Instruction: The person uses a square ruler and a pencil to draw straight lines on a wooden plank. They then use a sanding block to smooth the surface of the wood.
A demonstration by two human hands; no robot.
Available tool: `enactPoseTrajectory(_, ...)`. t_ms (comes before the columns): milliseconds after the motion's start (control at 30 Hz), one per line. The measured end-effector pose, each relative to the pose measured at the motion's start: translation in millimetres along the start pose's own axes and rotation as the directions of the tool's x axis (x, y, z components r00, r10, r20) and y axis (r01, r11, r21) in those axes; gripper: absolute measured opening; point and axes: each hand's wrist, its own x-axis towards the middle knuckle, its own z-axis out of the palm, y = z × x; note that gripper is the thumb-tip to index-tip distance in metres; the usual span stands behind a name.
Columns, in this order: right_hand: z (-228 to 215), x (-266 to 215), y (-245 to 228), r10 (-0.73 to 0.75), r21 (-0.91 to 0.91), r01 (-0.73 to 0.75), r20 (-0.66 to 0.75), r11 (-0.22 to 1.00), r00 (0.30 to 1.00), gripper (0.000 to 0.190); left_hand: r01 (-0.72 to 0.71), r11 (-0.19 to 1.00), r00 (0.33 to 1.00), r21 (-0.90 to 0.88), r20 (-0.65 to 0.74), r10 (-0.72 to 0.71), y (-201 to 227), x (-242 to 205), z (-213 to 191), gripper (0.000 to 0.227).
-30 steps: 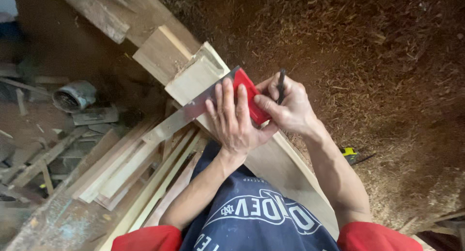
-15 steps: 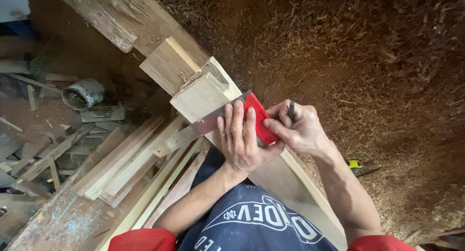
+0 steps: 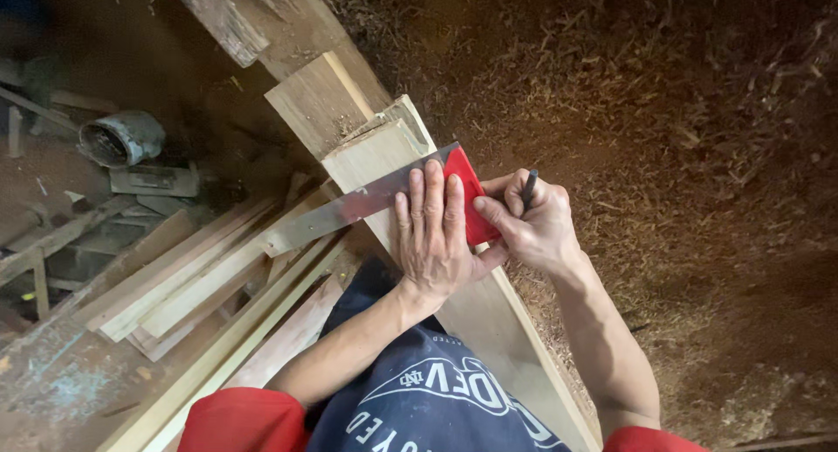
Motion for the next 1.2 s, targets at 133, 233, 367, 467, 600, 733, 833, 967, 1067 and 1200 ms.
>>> enactPoseTrajectory(133,0.2,0.1,0.4,0.018,0.007,-0.018,-0.004,1.000,1.000,0.047,0.013,1.000,1.000,0.004,0.001,-0.013,1.0,1.2,0.3,0.111)
enactPoseTrajectory(233,-0.4,-0.2,-0.3,0.017,-0.012,-0.017,-0.005,1.000,1.000,0.048,0.011,1.000,1.000,-0.008,-0.015,-0.012,1.9,1.8,1.7,0.111)
enactPoseTrajectory(367,-8.1,4.4,-11.9,-0.128,-0.106,0.131,0.038,0.986,0.991,0.026,0.002,1.000,1.000,0.007,-0.017,-0.002,2.0,2.9,2.6,0.106)
enactPoseTrajectory(467,-22.2,14.1,-29.5,-0.348,-0.124,0.345,-0.006,0.930,0.937,0.020,-0.004,0.999,1.000,0.042,-0.017,0.005,2.0,1.8,3.7,0.103)
enactPoseTrajectory(600,-18.5,22.8,-66.1,-0.427,-0.005,0.427,-0.032,0.904,0.904,0.026,0.021,0.997,1.000,0.077,-0.020,-0.020,1.9,-2.5,15.1,0.099)
enactPoseTrajectory(733,28.5,34.1,-93.6,-0.348,-0.167,0.403,0.282,0.900,0.894,0.013,0.011,1.000,1.000,0.023,0.012,-0.011,-2.7,-8.6,41.4,0.105)
enactPoseTrajectory(833,64.7,47.8,-99.6,-0.254,-0.276,0.366,0.369,0.889,0.894,0.015,0.029,0.999,1.000,-0.023,0.012,-0.028,-1.4,-13.2,52.8,0.098)
enactPoseTrajectory(967,68.0,53.8,-100.5,-0.263,-0.316,0.412,0.421,0.855,0.868,0.015,0.028,0.999,0.999,-0.034,-0.032,-0.030,0.5,-10.4,41.1,0.101)
enactPoseTrajectory(1067,38.3,56.0,-105.7,-0.439,-0.438,0.598,0.414,0.671,0.797,0.015,0.023,1.000,0.999,0.008,-0.026,-0.023,0.8,-4.1,24.4,0.096)
enactPoseTrajectory(1200,-20.2,53.2,-112.5,-0.513,-0.795,0.488,0.268,0.359,0.815,0.027,0.029,0.999,0.995,0.027,-0.095,-0.027,2.5,2.9,13.5,0.102)
